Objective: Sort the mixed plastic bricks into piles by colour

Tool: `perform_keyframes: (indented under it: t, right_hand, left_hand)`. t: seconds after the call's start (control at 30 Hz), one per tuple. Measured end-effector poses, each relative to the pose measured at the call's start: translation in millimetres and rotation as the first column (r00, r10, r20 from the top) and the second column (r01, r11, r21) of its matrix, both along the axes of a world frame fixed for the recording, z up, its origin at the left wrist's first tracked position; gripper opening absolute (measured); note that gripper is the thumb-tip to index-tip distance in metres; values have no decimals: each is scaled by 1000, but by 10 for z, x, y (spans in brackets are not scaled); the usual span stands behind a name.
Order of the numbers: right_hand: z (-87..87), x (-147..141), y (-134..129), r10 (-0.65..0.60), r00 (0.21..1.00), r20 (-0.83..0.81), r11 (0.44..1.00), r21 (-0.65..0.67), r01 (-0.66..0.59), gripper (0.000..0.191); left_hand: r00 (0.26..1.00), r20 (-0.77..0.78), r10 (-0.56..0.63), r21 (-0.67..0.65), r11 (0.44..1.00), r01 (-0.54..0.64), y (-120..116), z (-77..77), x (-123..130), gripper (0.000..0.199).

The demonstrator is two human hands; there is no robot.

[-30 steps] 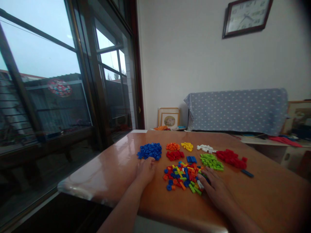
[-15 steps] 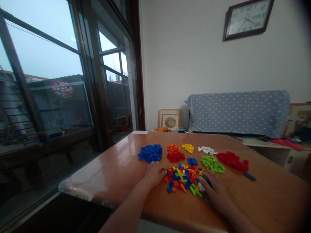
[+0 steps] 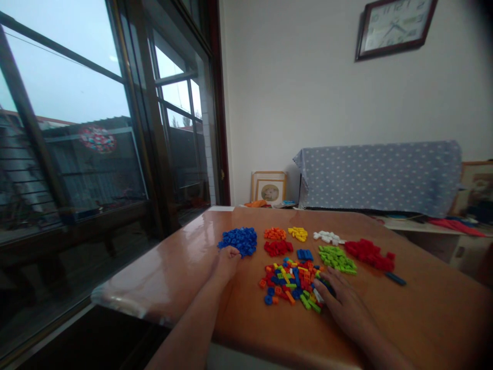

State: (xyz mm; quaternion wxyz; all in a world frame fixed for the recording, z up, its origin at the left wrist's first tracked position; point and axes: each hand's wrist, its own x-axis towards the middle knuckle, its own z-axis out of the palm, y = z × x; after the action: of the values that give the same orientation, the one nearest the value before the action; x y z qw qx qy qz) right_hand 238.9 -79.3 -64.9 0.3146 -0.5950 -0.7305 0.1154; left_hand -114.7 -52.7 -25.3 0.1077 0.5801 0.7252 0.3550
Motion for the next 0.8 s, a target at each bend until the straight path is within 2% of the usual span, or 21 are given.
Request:
perform_keyframes:
  t: [0.17,0.3,0.6,0.8]
  right_hand:
    - [-17,5,22,4,1000,17,1000,-10,-4,66]
    - [-31,4,25,-4,1000,27,1000,-15,5,68]
    - [21,-13,-10,-2,1000,25,1000,-17,3,65]
    - [8,-14,-6,-4,1000,11,1000,15,4,62]
  left_hand:
    - [988,21,152,-51,987,-150,58,9,-283,21]
    - [976,-17,216,-90,972,-217,73,-19,-332,20]
    - [964,-102,246,-75,964,-254,30,-6,-301,20]
    - [974,-107,201,-46,977,-207,-30,45,-235,19]
